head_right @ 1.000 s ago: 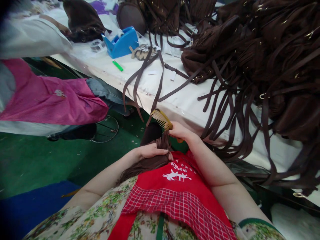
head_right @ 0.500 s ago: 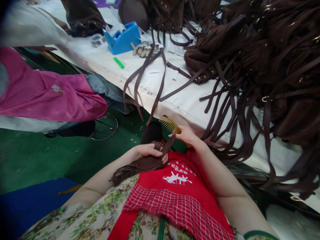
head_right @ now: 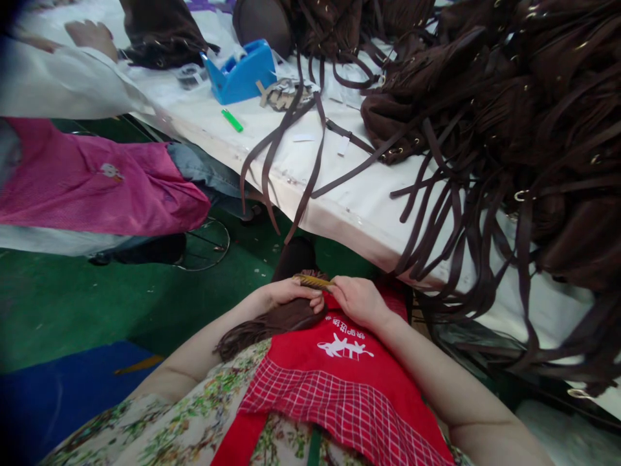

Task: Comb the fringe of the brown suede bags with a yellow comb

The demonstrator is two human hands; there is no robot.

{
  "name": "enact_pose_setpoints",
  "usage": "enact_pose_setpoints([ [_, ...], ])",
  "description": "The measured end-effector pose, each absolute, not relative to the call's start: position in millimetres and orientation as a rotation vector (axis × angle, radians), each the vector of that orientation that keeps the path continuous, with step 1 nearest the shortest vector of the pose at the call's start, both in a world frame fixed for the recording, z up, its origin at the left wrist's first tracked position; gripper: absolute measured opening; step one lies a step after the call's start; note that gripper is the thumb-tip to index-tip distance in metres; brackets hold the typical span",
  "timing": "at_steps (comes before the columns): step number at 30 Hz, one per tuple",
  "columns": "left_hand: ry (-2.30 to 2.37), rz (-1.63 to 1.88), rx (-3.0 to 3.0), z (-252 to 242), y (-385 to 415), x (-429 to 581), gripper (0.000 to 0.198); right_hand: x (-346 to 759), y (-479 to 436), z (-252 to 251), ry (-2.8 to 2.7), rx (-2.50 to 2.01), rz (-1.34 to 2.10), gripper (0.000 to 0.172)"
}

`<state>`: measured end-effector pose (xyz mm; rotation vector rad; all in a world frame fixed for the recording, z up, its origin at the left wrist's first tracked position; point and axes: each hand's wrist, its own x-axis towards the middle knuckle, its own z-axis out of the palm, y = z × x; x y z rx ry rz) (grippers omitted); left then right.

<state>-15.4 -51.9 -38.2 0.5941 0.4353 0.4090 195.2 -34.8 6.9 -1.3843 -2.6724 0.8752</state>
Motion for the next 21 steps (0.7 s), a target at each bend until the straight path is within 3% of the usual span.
enact_pose_setpoints([
  [6,0.471,0.398,0.501,-49.0,-56.8,-12.7,0.026,177.3,-53.0,5.1,-2.889,-1.471,0.56,0.034],
  [15,0.504,0.44,0.688,-36.8,-56.3,-8.2,0.032,168.4,-51.8,4.1,-2.952,-1.636,0.58,0.034],
  [21,0.748,0.497,1.183,-24.4,-63.5,-0.5,0.048,168.8,-50.1,-5.2,-2.983,-1.713,0.531,0.028],
])
